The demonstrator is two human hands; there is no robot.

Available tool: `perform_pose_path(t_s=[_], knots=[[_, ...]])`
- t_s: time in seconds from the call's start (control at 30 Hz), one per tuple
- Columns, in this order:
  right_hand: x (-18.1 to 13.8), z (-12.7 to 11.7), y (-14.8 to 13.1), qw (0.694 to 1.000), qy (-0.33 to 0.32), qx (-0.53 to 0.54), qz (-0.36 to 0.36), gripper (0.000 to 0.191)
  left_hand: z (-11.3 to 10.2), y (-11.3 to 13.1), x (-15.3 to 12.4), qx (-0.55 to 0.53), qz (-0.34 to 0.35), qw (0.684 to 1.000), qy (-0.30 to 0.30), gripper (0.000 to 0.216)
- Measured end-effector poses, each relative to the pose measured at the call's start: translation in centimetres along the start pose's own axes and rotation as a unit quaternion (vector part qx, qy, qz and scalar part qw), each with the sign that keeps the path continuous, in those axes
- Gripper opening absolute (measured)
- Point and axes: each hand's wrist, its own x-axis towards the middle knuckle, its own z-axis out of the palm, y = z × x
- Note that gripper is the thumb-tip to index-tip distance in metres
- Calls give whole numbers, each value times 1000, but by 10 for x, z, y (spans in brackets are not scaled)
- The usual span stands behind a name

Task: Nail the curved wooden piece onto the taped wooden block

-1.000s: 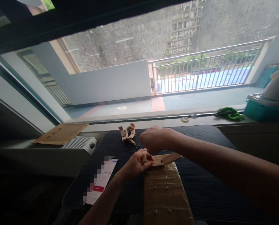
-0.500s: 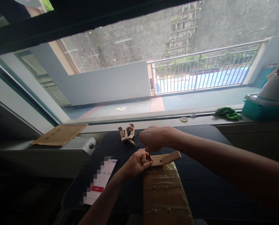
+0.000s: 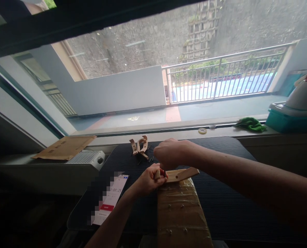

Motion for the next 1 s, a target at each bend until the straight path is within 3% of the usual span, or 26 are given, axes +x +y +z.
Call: perform_pose_path(t_s=[0.17,0.43,0.67,1.0], knots=[[-5,-5,0,1000,-12,-12,25,19,-1,1,0,3,-3,1000,3,9],[-3,-4,-3,1000,11,-21,-14,17,0,1,2,3,-6,1000,4,6],[-3,-1,-3,997,-25,-32,59,18,0,-1,1,5,-6,1000,14,7],[-1,-10,-10,1000,24,3,-7,17,-1,0,2,-5,-13,1000,0,17]])
